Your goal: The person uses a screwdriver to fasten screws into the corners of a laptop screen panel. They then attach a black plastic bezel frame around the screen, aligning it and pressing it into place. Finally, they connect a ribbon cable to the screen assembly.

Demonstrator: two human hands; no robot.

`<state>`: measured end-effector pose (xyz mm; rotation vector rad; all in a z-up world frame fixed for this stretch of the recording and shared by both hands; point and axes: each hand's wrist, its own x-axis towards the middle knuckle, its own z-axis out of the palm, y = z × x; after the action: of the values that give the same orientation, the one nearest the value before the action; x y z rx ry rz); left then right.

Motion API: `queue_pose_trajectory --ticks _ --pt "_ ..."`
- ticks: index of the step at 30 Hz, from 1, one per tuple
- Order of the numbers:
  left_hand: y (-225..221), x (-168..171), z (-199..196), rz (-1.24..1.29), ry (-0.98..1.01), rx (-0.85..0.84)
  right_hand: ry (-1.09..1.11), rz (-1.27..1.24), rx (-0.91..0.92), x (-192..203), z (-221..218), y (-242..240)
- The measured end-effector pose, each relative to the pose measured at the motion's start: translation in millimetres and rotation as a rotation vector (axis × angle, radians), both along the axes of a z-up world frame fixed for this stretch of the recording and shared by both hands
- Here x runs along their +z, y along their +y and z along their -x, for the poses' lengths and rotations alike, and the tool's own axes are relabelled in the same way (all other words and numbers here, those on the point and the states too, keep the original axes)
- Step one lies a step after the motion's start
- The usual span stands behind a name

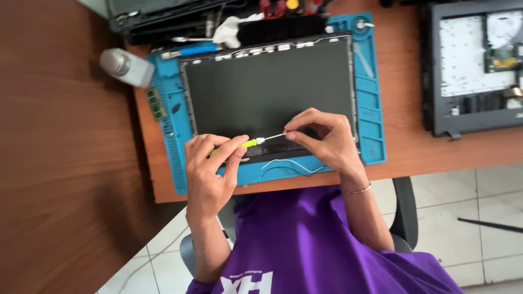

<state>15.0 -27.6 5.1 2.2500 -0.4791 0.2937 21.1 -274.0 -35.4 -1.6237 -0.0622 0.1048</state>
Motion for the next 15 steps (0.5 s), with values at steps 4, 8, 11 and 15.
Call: queue_pose_trajectory --ticks 4,8,11,15 --pt "-12.0 -0.5 -4.7 -0.002 -0.016 -0.035 -0.01 0.03 -0.044 1.9 4.2 -10.2" --pt "-19.2 -2.5 -6.8 -0.007 -0.014 -0.043 -0.004 0.031 -0.056 3.4 6.3 -16.7" --pt "-22.3 -5.1 -5.5 -0.01 -0.001 -0.043 -0.009 0.016 -0.063 2.0 9.5 -18.9" --pt "-26.1 -5.0 -3.9 -0.011 -0.011 -0.032 -0.019 0.035 -0.077 0.8 11.0 -21.0"
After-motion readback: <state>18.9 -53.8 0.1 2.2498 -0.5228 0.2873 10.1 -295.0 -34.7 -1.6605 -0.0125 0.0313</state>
